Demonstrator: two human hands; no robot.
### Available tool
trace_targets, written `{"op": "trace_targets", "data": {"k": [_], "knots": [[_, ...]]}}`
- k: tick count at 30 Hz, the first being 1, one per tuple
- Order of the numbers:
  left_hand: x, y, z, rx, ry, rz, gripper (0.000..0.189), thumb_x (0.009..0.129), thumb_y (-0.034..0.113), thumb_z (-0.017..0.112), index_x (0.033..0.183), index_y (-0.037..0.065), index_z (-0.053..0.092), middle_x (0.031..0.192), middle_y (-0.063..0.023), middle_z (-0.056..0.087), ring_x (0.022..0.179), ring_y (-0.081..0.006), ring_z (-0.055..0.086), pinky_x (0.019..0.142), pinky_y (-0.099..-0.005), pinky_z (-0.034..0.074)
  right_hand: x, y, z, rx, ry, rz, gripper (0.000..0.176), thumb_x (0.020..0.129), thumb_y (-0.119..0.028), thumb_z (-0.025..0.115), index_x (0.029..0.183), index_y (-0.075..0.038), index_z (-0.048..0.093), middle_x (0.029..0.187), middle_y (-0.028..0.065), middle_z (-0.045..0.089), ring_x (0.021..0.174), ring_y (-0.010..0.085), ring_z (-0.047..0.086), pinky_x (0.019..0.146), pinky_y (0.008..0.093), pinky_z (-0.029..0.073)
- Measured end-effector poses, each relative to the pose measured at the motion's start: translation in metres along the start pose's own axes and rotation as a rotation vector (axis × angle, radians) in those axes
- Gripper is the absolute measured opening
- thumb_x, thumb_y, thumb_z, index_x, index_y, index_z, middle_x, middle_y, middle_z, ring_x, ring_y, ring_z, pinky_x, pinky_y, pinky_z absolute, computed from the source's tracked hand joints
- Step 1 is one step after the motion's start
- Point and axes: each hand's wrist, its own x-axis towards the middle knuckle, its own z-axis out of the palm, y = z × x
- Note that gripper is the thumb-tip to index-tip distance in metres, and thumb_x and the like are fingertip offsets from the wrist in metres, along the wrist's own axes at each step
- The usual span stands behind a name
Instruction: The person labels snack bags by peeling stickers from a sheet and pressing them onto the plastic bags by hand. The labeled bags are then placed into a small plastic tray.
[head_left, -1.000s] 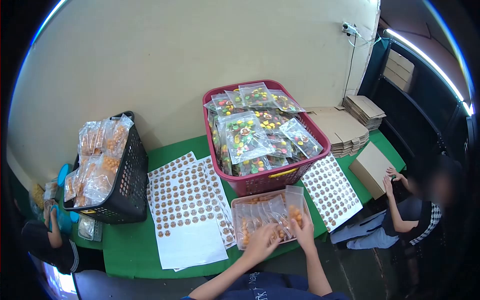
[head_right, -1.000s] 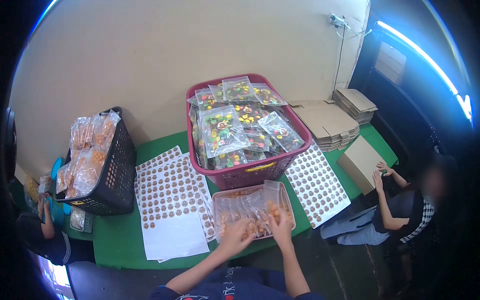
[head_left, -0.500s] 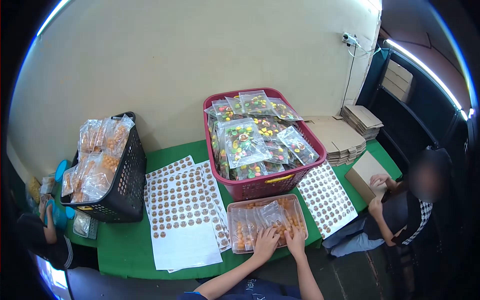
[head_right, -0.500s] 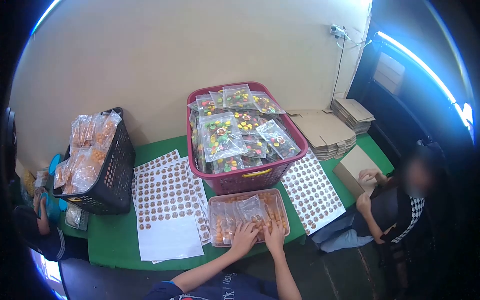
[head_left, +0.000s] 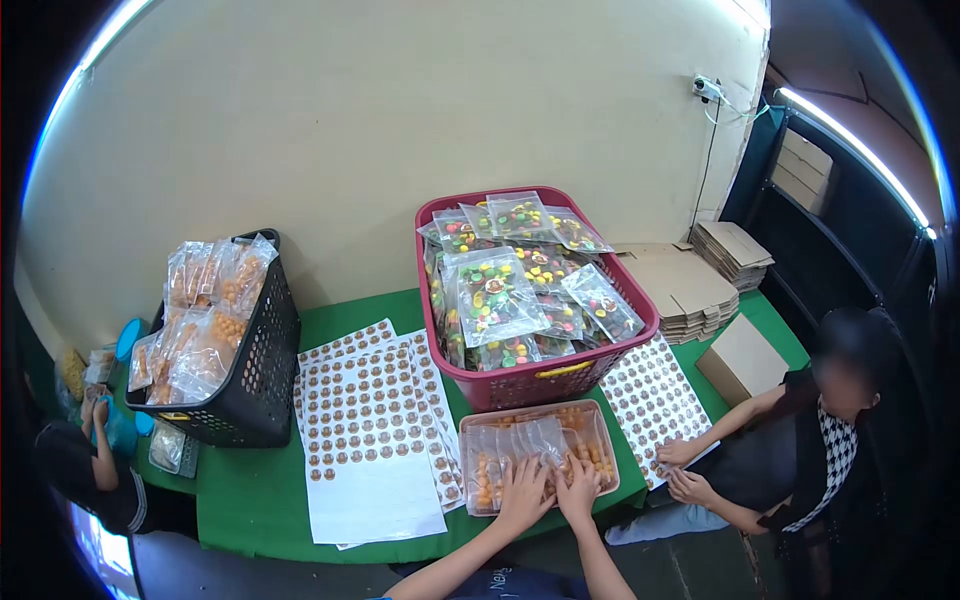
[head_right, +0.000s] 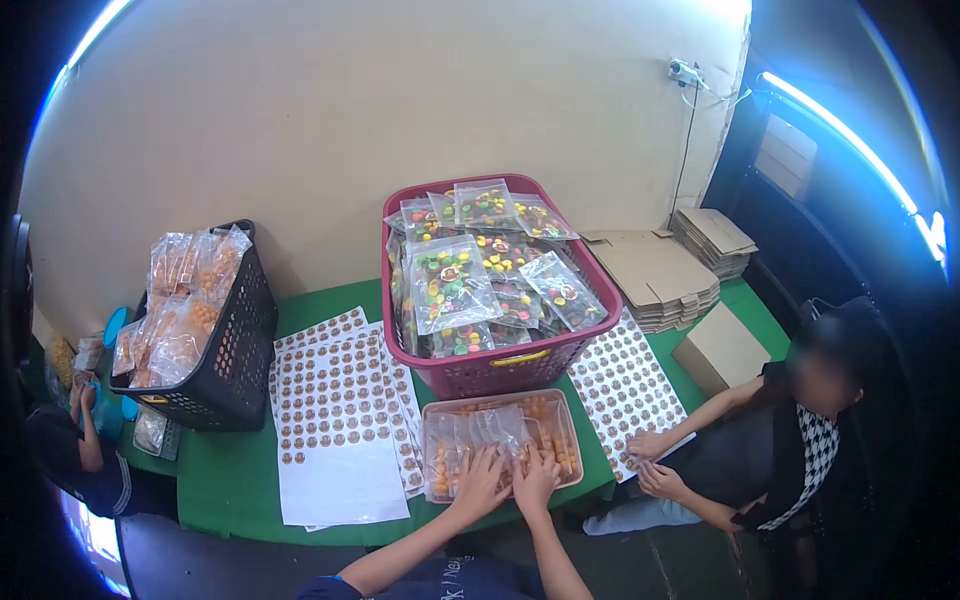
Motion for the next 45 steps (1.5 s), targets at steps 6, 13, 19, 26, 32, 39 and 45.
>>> {"op": "trace_targets", "data": {"k": [6, 13, 19, 26, 32, 39, 45], "knots": [[-0.005, 0.003, 0.005, 0.066, -0.056, -0.019, 0.069, 0.069, 0.033, 0.063, 0.124, 0.001, 0.037, 0.133, -0.0196, 0.031, 0.124, -0.0312, 0.03, 0.098, -0.0583, 0.014, -0.005, 0.004, 0.011, 0.162, 0.0, 0.085, 0.042, 0.077, -0.03, 0.06, 0.112, -0.007, 0.055, 0.107, 0.0158, 0.048, 0.101, 0.0324, 0.043, 0.09, 0.0399, 0.032], [-0.003, 0.001, 0.017, 0.078, -0.049, -0.035, 0.069, 0.071, 0.033, 0.061, 0.126, 0.001, 0.034, 0.136, -0.0177, 0.028, 0.127, -0.0286, 0.027, 0.096, -0.0624, 0.013, -0.002, 0.013, 0.012, 0.303, 0.077, 0.021, 0.034, 0.079, -0.022, 0.059, 0.106, -0.001, 0.056, 0.104, 0.0172, 0.05, 0.099, 0.0308, 0.046, 0.088, 0.0372, 0.034], [-0.008, 0.0, 0.017, 0.098, -0.124, -0.001, 0.074, 0.07, 0.036, 0.061, 0.128, 0.001, 0.031, 0.137, -0.0178, 0.025, 0.128, -0.0288, 0.023, 0.097, -0.0622, 0.01, 0.007, 0.011, 0.008, 0.298, 0.117, -0.065, 0.036, 0.08, -0.02, 0.058, 0.109, 0.002, 0.052, 0.105, 0.0172, 0.049, 0.098, 0.0308, 0.047, 0.088, 0.0379, 0.035], [-0.007, 0.002, 0.019, 0.093, -0.091, -0.003, 0.074, 0.07, 0.033, 0.06, 0.13, 0.002, 0.03, 0.138, -0.0166, 0.024, 0.129, -0.0282, 0.023, 0.097, -0.0623, 0.011, 0.013, 0.014, 0.024, 0.146, 0.023, -0.109, 0.038, 0.079, -0.018, 0.056, 0.112, -0.002, 0.051, 0.105, 0.0183, 0.048, 0.101, 0.0355, 0.043, 0.089, 0.04, 0.034], [-0.008, -0.003, -0.001, -0.202, 0.007, 0.034, 0.053, 0.078, 0.026, 0.056, 0.126, 0.007, 0.04, 0.13, -0.0133, 0.039, 0.124, -0.0246, 0.033, 0.098, -0.0602, 0.008, 0.015, 0.017, 0.006, 0.356, -0.03, -0.077, 0.026, 0.08, -0.01, 0.052, 0.104, 0.0, 0.056, 0.099, 0.0161, 0.052, 0.093, 0.0306, 0.05, 0.083, 0.0381, 0.039], [-0.011, -0.045, -0.049, -0.189, 0.169, -0.153, 0.053, 0.079, 0.029, 0.056, 0.122, 0.003, 0.039, 0.126, -0.0194, 0.038, 0.119, -0.0331, 0.035, 0.098, -0.0569, 0.013, 0.012, 0.008, 0.006, 0.213, 0.066, -0.196, 0.03, 0.077, -0.013, 0.056, 0.104, -0.001, 0.056, 0.102, 0.0157, 0.051, 0.097, 0.0311, 0.047, 0.085, 0.0382, 0.037], [-0.048, -0.066, -0.026, -0.082, 0.001, -0.207, 0.08, 0.08, 0.044, 0.053, 0.132, -0.006, 0.018, 0.135, -0.0306, 0.019, 0.125, -0.0476, 0.015, 0.097, -0.0591, 0.013, 0.014, 0.0, 0.016, 0.044, 0.011, -0.161, 0.034, 0.075, -0.02, 0.06, 0.105, -0.005, 0.057, 0.105, 0.0152, 0.049, 0.1, 0.0322, 0.042, 0.087, 0.04, 0.034]]}}
